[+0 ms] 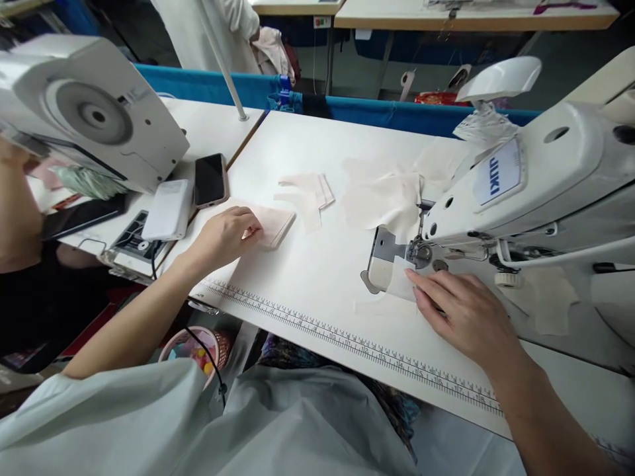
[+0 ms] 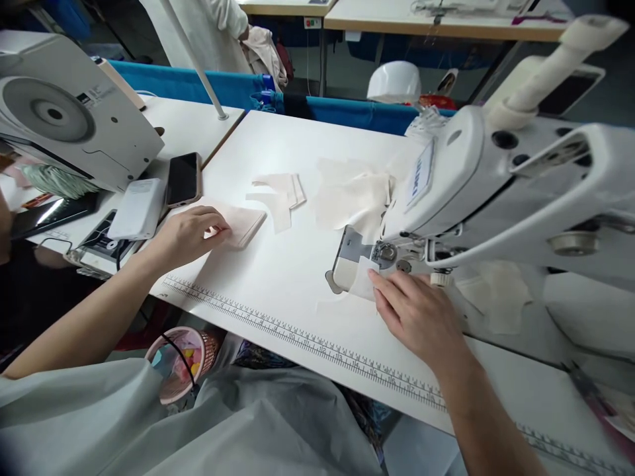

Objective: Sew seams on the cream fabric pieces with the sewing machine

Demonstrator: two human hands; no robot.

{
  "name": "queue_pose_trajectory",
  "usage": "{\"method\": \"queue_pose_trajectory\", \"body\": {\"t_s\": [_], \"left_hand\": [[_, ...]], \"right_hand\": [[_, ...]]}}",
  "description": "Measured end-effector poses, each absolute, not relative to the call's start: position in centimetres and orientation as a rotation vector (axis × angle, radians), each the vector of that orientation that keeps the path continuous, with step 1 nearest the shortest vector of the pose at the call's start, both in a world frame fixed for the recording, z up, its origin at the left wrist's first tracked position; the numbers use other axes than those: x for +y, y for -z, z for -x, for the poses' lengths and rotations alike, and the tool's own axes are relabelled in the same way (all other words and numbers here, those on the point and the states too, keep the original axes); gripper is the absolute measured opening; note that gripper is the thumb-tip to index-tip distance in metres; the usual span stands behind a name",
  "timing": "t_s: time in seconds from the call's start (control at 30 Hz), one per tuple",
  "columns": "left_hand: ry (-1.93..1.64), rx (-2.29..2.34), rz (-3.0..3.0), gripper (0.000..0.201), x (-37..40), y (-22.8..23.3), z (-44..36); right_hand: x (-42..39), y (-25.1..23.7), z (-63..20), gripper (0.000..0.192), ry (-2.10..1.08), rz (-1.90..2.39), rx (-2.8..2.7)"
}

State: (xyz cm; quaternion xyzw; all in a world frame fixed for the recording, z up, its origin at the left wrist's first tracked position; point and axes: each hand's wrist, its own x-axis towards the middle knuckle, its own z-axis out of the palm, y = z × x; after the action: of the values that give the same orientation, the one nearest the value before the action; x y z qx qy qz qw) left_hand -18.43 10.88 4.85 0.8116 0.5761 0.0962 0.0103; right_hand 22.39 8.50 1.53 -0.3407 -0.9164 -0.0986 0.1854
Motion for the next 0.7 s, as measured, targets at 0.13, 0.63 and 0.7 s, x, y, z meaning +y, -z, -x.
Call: {"method": "queue_pose_trajectory", "body": {"t_s": [0.13, 0.63, 0.7], "left_hand": [[-0.341, 1.712, -2.475, 0.026, 11.2, -4.8, 18.8], [-0.492, 1.813, -2.012, 0.023, 10.6, -6.3, 16.8], [-0.506, 1.692, -1.946, 0.025, 9.5, -6.1, 15.2]], "right_hand": [[8.5, -1.5, -22.6, 0.025, 0.266, 0.974, -2.58], [8.4, -1.6, -22.9, 0.028, 0.285, 0.979, -2.581], [8.3, -1.6, -22.9, 0.027, 0.297, 0.986, -2.582]]}}
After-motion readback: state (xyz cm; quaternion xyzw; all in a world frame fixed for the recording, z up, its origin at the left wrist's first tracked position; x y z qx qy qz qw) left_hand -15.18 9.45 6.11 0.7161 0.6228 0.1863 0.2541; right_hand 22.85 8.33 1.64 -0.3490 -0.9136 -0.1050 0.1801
